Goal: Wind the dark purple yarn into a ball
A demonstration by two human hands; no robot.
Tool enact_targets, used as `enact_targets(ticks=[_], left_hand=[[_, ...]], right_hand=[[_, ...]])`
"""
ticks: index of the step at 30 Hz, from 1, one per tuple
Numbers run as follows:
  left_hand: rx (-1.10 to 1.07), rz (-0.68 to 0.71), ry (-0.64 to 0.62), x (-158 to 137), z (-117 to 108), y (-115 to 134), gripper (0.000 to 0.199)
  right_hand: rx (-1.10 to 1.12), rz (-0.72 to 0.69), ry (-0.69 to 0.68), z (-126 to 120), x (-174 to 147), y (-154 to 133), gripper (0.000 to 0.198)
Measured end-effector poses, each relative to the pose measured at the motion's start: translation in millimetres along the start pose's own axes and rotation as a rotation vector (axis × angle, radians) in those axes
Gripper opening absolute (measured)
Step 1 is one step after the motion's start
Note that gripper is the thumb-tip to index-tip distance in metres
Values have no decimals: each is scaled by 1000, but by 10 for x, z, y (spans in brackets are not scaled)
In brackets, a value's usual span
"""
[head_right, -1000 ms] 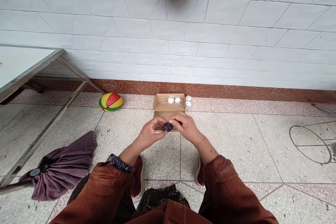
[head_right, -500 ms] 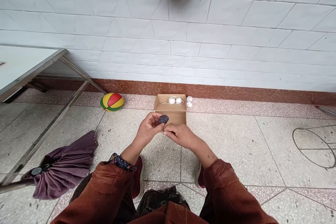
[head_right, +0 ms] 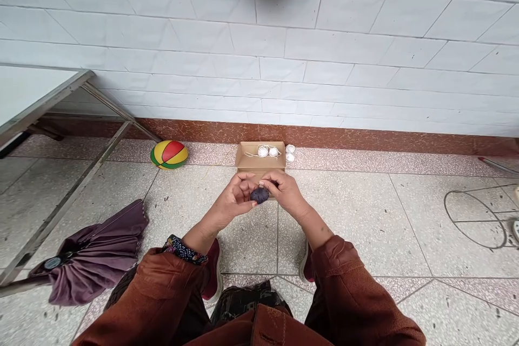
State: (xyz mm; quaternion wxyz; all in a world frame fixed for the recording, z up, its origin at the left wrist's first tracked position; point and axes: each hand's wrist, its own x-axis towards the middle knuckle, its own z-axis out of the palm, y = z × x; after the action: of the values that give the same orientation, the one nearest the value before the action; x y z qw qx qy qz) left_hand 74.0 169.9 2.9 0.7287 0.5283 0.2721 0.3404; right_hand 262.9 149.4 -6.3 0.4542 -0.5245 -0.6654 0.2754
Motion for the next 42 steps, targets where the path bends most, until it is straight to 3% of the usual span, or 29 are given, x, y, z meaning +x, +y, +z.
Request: enact_targets(ticks=[7, 13, 16, 21, 23, 27, 32, 38, 42], left_hand=[[-76, 1, 220, 45, -88, -34, 35], [84, 22, 393, 115, -149, -96, 39], [154, -10, 330, 127, -158, -104, 37], [115, -132, 13, 53, -91, -36, 31], [58, -148, -45, 18, -61, -7, 30], [-81, -85, 15, -4, -44, 24, 35], [-217, -67, 68, 16, -83, 21, 45], [-143, -42, 227, 33, -140, -5, 36], [-29, -29, 211, 20, -162, 8, 35]], right_hand=[[-94, 25, -171, 143, -72, 79, 14], [-186, -177, -390, 145, -134, -71, 18], [-99, -217, -374, 45, -105, -149, 19], [-51, -167, -165, -105, -22, -137, 21], [-78, -127, -94, -99, -11, -93, 21], [-76, -50, -68, -2, -29, -18, 19], [-81, 17, -213, 90, -72, 18, 15], [-71, -61, -329, 92, -86, -71, 17], [-81, -122, -391, 79, -86, -160, 21]])
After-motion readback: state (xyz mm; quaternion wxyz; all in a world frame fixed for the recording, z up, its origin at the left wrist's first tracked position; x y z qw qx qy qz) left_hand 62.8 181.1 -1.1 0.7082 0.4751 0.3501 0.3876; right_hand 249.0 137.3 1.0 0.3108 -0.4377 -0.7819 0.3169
